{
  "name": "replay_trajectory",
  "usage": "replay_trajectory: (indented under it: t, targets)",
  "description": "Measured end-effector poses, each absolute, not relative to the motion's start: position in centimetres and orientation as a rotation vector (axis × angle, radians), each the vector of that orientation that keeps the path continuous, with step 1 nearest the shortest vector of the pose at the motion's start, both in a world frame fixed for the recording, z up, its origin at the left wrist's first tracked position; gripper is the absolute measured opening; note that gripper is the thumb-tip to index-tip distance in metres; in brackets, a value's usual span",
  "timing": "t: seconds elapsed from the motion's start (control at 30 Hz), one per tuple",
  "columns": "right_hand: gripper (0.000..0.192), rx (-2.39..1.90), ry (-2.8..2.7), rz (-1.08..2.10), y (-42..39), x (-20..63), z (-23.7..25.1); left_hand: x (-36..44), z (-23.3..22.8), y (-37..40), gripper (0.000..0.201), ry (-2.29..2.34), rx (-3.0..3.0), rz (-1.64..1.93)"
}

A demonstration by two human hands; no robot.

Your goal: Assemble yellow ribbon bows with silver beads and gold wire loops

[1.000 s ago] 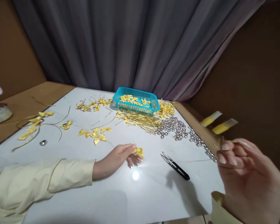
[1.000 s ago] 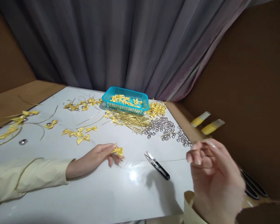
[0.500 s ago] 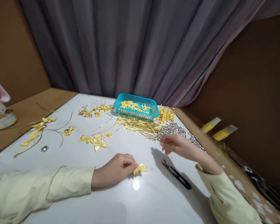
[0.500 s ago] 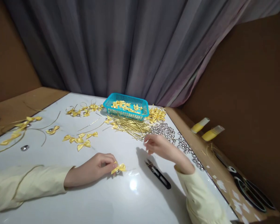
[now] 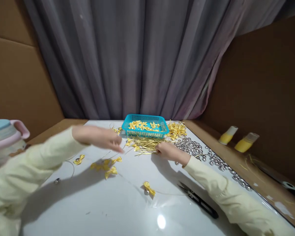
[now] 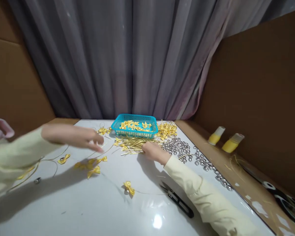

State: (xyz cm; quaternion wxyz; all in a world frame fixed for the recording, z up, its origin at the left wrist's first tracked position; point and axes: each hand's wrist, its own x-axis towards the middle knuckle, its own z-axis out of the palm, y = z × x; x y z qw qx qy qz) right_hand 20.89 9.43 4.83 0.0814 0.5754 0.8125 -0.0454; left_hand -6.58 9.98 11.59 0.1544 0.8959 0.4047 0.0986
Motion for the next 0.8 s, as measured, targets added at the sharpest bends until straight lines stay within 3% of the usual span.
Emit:
replay_trajectory:
  t: [0.17,0.3,0.37,0.43,0.5,0.63,0.73,0.8]
  targets:
    - [0.020,1.783,2.529,-0.231,10.2,21.4,6.1,-8.4,21.3,15.3,0.092,1.443,2.781,0.125]
    - [0.013,1.805,2.691,-0.422,11.3,22.6,7.4,-10.0,27.9,20.0,0.110,1.373,2.771,0.186]
    - [0.013,1.802,2.771,-0.579,11.6,23.3,8.1,-10.2,28.5,21.5,0.090,1.264,2.690,0.311]
    - [0.015,1.797,2.823,-0.778,11.5,23.9,8.9,-9.5,27.0,22.2,0.057,1.155,2.585,0.371]
    - [0.019,1.789,2.843,-1.004,10.7,24.2,9.5,-7.7,23.6,21.7,0.044,1.038,2.508,0.397]
    - [0.033,1.721,2.847,-1.428,7.7,24.0,9.9,-2.5,14.6,17.2,0.046,0.747,2.275,0.285]
    - [0.031,1.501,2.655,-2.188,5.5,23.4,9.2,0.4,9.1,12.5,0.055,0.425,1.962,0.246]
    - [0.023,1.270,2.395,-2.639,4.3,23.0,8.5,1.4,7.0,9.9,0.050,0.351,1.744,0.382]
